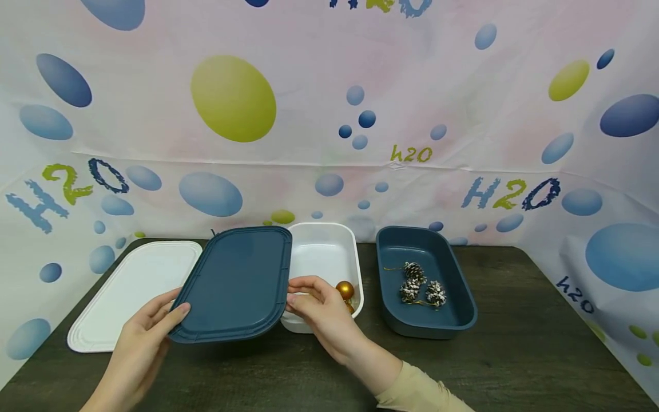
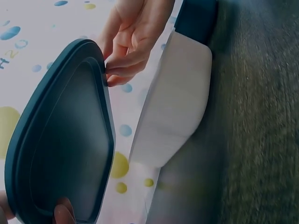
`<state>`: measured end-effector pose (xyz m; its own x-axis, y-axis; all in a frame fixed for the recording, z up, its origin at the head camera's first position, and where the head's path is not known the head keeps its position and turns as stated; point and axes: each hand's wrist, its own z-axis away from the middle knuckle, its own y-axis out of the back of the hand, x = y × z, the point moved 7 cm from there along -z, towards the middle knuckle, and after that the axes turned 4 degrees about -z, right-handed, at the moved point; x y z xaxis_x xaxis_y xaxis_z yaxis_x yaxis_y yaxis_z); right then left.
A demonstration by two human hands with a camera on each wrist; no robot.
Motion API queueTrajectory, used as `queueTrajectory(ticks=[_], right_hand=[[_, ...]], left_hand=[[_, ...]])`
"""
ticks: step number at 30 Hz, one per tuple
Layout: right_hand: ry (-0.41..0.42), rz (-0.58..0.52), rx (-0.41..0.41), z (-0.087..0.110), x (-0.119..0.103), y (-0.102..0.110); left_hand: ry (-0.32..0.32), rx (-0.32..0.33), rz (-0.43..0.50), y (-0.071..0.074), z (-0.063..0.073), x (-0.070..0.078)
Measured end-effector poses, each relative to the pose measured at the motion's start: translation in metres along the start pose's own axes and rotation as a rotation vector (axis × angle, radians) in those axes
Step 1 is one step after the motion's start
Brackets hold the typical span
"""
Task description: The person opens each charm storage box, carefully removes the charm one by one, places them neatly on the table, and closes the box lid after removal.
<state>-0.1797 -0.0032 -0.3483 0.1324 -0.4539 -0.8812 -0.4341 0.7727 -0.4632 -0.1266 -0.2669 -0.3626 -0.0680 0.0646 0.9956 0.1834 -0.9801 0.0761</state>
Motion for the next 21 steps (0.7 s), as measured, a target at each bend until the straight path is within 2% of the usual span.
queueTrajectory(ticks=[5, 14, 21], right_hand=[[-0.028, 0.01, -0.009, 0.0, 0.007, -0.008], [-0.073, 0.005, -0.074, 0.006, 0.017, -0.021], [-0.078, 0.075, -0.108, 0.01, 0.021, -0.026]], left_hand=[[0.034, 0.004, -0.007, 0.012, -0.002, -0.013], [0.033, -0.003, 0.068, 0.03, -0.001, -0.025], [0.098, 0.029, 0.047, 0.04, -0.001, -0.034]])
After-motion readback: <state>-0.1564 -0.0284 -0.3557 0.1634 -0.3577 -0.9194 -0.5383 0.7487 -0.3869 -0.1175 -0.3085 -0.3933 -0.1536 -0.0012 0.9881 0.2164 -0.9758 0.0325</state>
